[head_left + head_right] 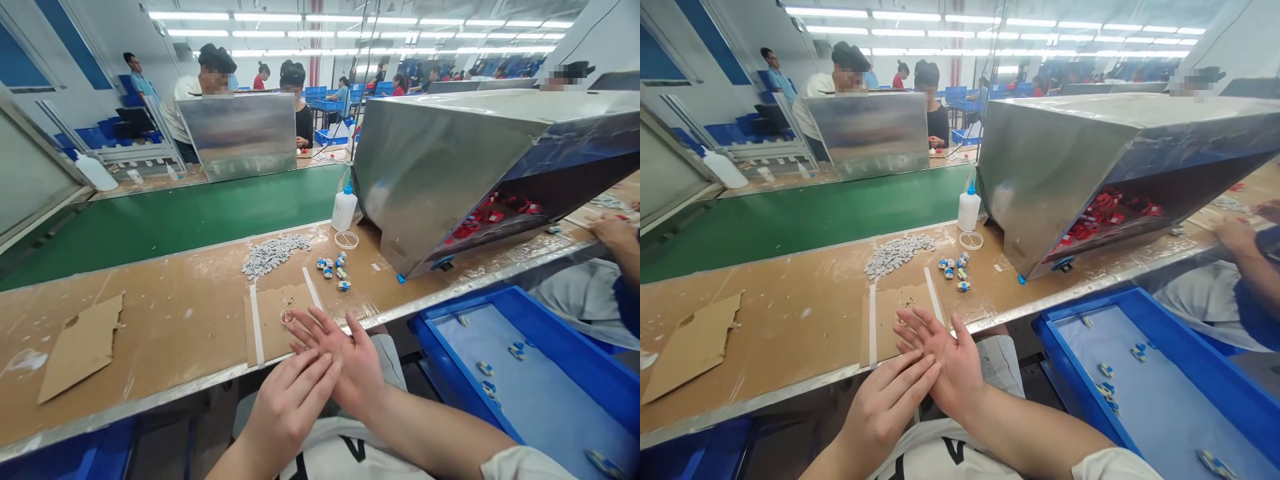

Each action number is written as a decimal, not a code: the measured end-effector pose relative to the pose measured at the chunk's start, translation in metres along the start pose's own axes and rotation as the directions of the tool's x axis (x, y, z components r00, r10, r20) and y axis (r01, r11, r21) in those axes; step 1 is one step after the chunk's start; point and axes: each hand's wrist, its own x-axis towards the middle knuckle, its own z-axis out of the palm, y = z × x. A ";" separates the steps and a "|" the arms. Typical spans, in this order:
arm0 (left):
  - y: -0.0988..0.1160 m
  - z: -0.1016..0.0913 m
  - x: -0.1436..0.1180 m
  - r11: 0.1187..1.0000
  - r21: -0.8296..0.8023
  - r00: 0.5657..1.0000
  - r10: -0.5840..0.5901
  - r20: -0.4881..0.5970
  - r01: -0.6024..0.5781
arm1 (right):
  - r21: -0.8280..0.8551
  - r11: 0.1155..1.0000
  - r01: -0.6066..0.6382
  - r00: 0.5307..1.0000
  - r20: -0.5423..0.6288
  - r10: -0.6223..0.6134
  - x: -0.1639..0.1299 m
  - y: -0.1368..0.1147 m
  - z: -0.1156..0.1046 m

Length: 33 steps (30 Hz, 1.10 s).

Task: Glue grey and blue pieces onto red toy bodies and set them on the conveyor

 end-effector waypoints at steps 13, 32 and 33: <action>0.003 0.005 -0.005 0.963 -0.194 0.975 -0.208 -0.084 0.189 | 0.002 0.999 -0.032 0.999 0.038 0.032 0.003 0.014 -0.001; -0.016 -0.005 -0.006 0.958 -0.272 0.985 -0.126 -0.122 0.089 | -0.158 0.978 0.135 0.991 0.030 -0.132 0.017 0.007 -0.001; -0.025 -0.008 -0.012 0.968 -0.236 0.988 -0.108 -0.107 0.080 | -0.201 0.965 0.171 0.985 0.012 -0.172 0.018 0.002 -0.006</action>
